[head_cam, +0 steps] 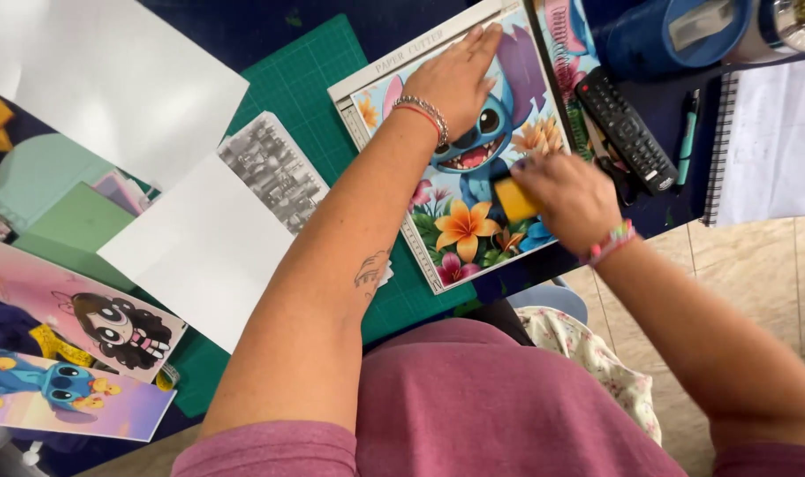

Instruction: Applying a protective adhesive film to a printed cover using a squeegee tool to smooth out bubbles

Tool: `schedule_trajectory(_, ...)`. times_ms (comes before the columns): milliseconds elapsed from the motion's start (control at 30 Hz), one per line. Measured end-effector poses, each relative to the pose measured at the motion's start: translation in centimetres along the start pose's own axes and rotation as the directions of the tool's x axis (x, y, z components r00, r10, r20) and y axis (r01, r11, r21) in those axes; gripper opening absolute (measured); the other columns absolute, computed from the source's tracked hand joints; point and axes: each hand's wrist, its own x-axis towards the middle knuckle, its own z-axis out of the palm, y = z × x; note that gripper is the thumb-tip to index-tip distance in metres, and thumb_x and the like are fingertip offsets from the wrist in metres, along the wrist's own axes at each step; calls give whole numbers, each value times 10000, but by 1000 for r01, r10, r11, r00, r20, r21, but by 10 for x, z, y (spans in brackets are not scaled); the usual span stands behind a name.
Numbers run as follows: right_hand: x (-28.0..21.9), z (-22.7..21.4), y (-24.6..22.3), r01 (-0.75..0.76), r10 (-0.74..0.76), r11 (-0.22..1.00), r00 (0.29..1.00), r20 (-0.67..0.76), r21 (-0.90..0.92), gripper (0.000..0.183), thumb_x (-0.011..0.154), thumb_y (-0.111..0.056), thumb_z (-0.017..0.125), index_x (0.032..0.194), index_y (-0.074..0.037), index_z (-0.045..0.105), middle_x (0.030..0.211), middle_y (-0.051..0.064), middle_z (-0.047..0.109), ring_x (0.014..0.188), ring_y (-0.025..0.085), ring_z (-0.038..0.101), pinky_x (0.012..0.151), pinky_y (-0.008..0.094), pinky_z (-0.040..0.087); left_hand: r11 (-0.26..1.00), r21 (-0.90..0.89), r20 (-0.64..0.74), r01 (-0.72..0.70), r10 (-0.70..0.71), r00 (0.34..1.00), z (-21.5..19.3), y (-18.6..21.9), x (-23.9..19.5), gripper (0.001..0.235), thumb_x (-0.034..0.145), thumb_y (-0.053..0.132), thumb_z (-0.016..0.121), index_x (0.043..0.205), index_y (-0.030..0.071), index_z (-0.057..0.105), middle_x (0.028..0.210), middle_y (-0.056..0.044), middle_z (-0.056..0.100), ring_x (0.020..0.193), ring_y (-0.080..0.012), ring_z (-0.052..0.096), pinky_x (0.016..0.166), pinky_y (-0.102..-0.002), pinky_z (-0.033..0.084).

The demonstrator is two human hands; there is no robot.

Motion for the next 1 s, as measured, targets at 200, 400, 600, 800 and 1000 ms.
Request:
schedule_trajectory(200, -111, 7, -31, -116, 99, 989, 980, 174, 90, 437, 918, -112, 645, 1342, -204, 700, 1111, -4, 697, 1000, 228, 674, 780, 365, 570, 984, 163, 71, -67, 56, 996, 4, 2, -8, 1278, 845, 590, 905, 1624, 57, 43, 1724, -102, 134, 1589, -237, 158, 1263, -368, 282)
schedule_trajectory(400, -257, 76, -56, -446, 318, 891, 744, 587, 83, 198, 896, -236, 550, 1025, -155, 677, 936, 109, 695, 775, 368, 675, 624, 522, 512, 966, 183, -126, -184, 209, 970, 13, -21, 12, 1445, 674, 628, 1042, 1607, 7, 130, 1686, -193, 246, 1563, -339, 254, 1278, -378, 274)
schedule_trajectory(600, -87, 2, -12, -275, 288, 935, 957, -27, 225, 408, 924, -138, 678, 1330, -111, 646, 1056, 129, 691, 940, 335, 681, 768, 438, 552, 920, 320, -60, -228, 260, 964, -5, 17, -23, 1167, 842, 525, 913, 1645, 86, 189, 1706, -144, 145, 1579, -309, 147, 1279, -429, 206)
schedule_trajectory(800, 5, 5, 32, -13, 18, 999, 989, -147, 32, 436, 850, 5, 632, 1255, -91, 760, 1144, 84, 744, 997, 313, 697, 858, 431, 572, 927, 349, 74, -138, 119, 990, 11, 12, -40, 913, 1002, 539, 669, 1654, 124, 184, 1713, -89, 63, 1581, -264, 80, 1276, -466, 166)
schedule_trajectory(1000, -125, 24, -4, -85, 83, 995, 996, 32, 58, 374, 906, -95, 573, 1234, -213, 708, 1129, 29, 698, 997, 277, 689, 838, 396, 571, 936, 347, 125, -51, 7, 992, 27, 0, -32, 1113, 876, 624, 776, 1670, 155, 154, 1732, -47, 21, 1598, -238, 54, 1296, -473, 180)
